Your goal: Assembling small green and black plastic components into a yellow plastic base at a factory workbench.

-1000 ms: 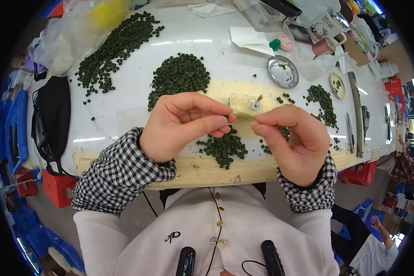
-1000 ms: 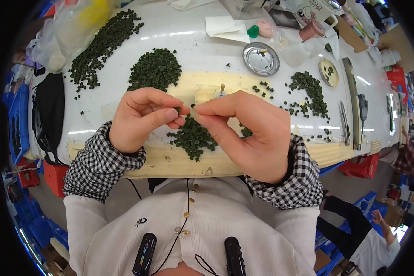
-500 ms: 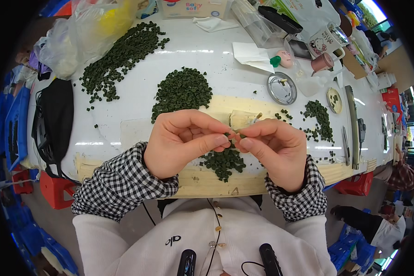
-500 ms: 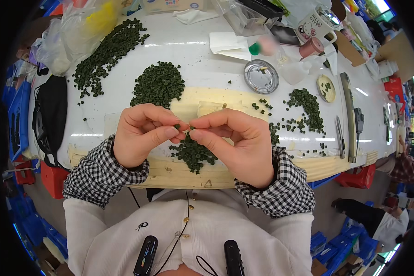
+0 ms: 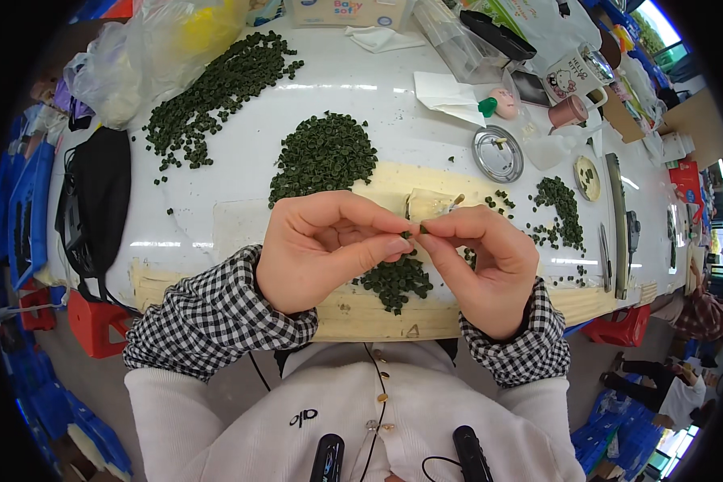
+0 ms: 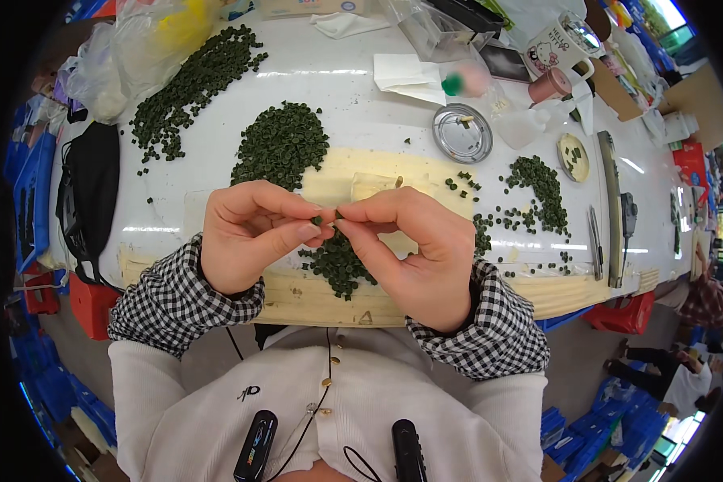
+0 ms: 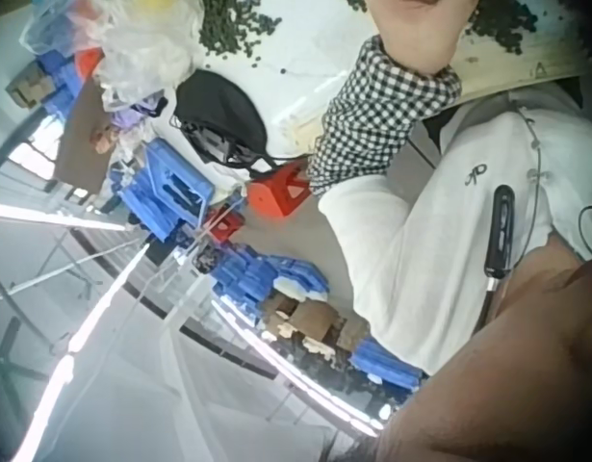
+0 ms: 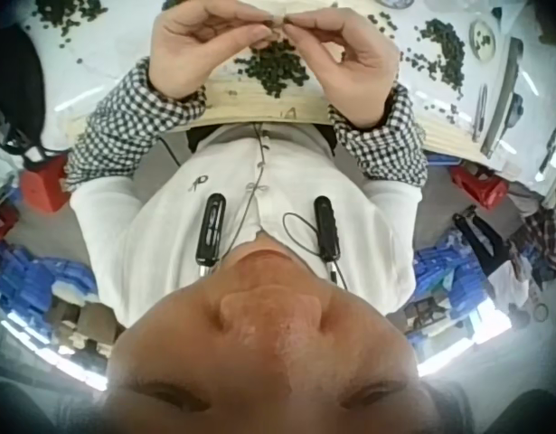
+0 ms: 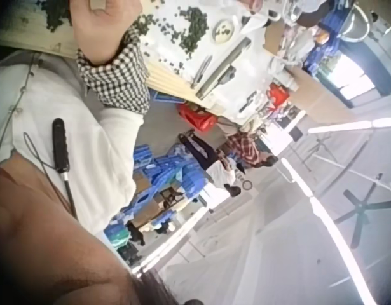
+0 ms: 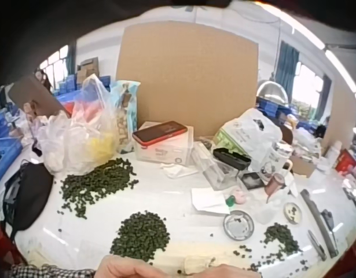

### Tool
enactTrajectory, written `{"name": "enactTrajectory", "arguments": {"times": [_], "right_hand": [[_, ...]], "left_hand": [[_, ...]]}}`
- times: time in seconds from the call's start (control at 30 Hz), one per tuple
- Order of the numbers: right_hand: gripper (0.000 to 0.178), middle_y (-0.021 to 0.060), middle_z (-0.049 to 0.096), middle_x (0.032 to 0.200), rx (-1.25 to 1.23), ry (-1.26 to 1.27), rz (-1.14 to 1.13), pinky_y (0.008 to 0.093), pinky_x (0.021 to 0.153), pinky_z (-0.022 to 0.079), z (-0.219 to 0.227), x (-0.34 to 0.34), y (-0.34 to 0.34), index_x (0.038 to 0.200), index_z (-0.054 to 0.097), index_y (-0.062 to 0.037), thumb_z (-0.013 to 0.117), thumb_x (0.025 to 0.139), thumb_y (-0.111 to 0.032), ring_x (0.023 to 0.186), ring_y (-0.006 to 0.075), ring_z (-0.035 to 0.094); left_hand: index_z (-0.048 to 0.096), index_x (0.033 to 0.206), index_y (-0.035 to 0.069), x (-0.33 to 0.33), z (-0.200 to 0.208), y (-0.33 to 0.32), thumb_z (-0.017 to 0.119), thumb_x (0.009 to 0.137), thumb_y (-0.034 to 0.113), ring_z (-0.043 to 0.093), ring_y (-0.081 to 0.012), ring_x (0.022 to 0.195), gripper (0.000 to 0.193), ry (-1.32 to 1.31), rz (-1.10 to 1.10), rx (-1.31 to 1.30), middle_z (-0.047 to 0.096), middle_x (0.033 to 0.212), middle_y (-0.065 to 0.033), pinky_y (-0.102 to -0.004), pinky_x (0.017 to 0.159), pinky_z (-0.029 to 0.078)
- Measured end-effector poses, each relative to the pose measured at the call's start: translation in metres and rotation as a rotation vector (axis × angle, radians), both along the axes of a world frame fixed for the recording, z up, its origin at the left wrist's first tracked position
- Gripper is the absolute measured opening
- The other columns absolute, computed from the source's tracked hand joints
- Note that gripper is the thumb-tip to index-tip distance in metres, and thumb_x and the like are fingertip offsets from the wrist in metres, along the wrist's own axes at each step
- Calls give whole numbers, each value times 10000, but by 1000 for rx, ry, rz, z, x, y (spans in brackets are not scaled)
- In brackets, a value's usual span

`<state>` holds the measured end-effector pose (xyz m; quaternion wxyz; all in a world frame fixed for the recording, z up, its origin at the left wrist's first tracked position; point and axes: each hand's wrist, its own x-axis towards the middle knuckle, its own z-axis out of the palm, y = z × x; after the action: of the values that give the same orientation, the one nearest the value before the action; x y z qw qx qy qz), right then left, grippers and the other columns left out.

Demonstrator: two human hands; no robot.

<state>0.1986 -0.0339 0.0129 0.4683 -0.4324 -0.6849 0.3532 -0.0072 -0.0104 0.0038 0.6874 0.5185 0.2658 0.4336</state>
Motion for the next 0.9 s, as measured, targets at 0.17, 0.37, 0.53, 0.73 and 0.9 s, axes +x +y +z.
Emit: {"name": "enactTrajectory", "arguments": {"times": [0.17,0.37,0.53,0.73,0.9], "right_hand": [[139,95,681,904,-11,12,-9,247,719,542,2,-2,0,950,666,42,664,812,60,799,145,673],[122,93,665,884,-88,95,-5,249,713,528,1,-3,-2,936,656,40,658,816,60,785,146,658],[144,107,652,854,118,-50,28,261,671,505,2,0,3,925,655,28,674,788,69,732,167,638],[166,124,649,848,231,-115,3,279,645,502,2,-3,3,899,651,19,692,752,85,718,200,637],[172,129,651,852,256,-132,-1,287,649,508,1,-4,3,892,645,19,701,743,85,726,217,642]], "left_hand": [[613,1031,-61,0,-1,-1,579,871,-111,678,-214,951,171,12,17,49,673,1024,-190,-299,837,573],[620,1025,-63,1,-3,-1,592,870,-98,682,-205,925,161,-30,13,15,676,1013,-184,-293,819,574],[628,1004,-64,1,0,1,616,869,-73,686,-193,879,136,-1,-21,-102,685,969,-170,-286,792,576],[627,991,-58,1,1,1,624,872,-57,689,-189,861,119,40,-32,-136,688,942,-166,-285,777,580],[623,984,-56,0,-1,0,627,873,-50,689,-183,855,112,-27,-46,-157,689,941,-164,-283,773,582]]}}
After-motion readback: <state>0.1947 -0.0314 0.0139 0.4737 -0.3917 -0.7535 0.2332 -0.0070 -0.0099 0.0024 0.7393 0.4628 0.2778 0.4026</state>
